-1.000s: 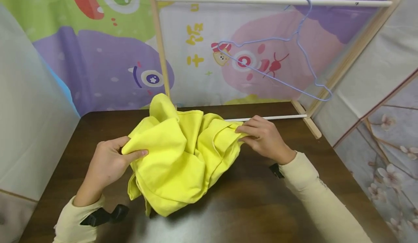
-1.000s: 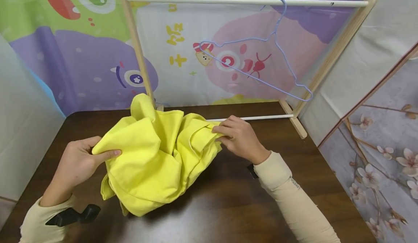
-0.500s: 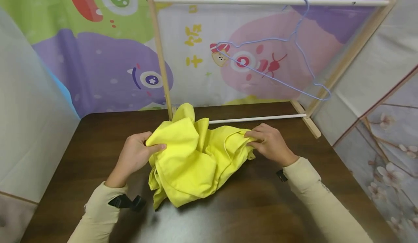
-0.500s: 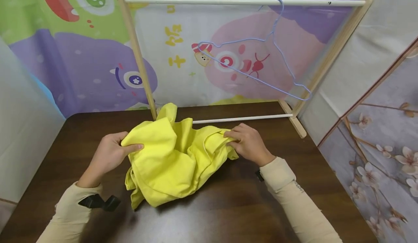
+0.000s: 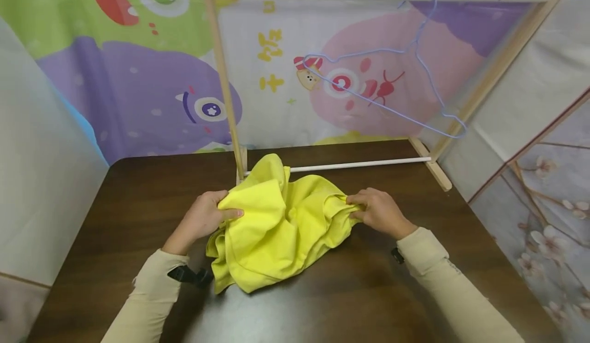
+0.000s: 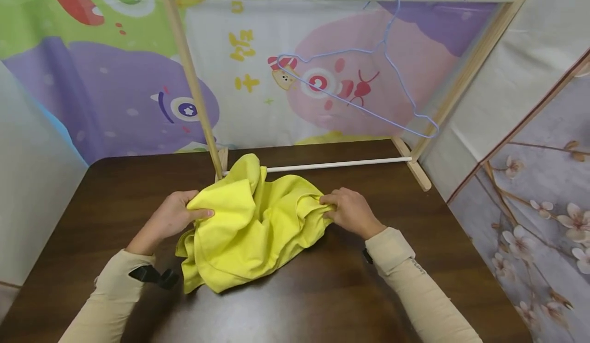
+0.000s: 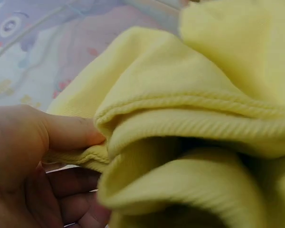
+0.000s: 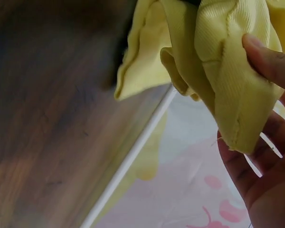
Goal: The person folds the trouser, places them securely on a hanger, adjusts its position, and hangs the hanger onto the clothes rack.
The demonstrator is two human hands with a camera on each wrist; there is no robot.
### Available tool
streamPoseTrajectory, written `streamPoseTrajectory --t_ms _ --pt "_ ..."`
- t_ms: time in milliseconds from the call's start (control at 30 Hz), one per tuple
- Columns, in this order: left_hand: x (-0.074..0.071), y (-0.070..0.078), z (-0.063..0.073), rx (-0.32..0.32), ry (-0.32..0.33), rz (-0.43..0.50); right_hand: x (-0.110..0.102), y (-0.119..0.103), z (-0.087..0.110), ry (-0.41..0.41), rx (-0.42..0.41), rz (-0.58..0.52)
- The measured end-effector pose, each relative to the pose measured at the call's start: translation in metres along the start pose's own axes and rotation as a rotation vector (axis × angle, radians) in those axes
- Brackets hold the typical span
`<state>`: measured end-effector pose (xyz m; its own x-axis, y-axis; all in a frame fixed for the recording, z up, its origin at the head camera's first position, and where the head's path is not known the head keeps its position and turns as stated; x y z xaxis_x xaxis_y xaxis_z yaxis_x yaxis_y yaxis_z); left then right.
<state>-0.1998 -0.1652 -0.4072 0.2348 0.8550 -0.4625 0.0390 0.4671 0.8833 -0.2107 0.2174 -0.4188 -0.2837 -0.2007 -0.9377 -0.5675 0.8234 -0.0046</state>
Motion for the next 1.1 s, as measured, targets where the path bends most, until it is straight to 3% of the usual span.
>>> streamPoseTrajectory --t_ms 100,433,567,700,833,967,1100 --pt "0.006 -0.006 -0.003 -0.013 -0.042 0.003 0.005 -0.003 0.000 -0.040 0.010 0.002" --pt "0.013 -0.015 -0.007 -0.017 -0.079 -0.025 0.015 -0.003 -0.003 -0.191 0.032 -0.064" --pt "0.012 -0.015 -0.008 0.006 -0.102 -0.042 0.014 0.004 -0.007 -0.294 0.047 -0.163" --pt "0.009 -0.012 -0.007 0.043 -0.158 -0.091 0.014 0.012 -0.008 -0.403 0.119 -0.278" --pt "0.003 -0.010 -0.006 0.086 -0.200 -0.106 0.016 0.017 -0.013 -0.441 0.168 -0.369" --pt "-0.004 -0.006 -0.006 0.147 -0.184 -0.090 0.014 0.021 -0.024 -0.436 0.176 -0.390" --pt "-0.011 -0.005 -0.007 0.144 -0.143 -0.083 0.015 0.025 -0.036 -0.472 0.146 -0.359"
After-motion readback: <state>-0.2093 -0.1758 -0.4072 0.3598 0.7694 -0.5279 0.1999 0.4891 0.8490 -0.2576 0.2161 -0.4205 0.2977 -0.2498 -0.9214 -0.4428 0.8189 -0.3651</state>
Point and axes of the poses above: each hand's wrist, its own z-axis away from the middle knuckle, its own x-axis out of the palm, y = z × x, the point moved 3 cm from there along -z, towards the middle knuckle, and after that the axes turned 15 degrees about z, right-handed, at the moved point
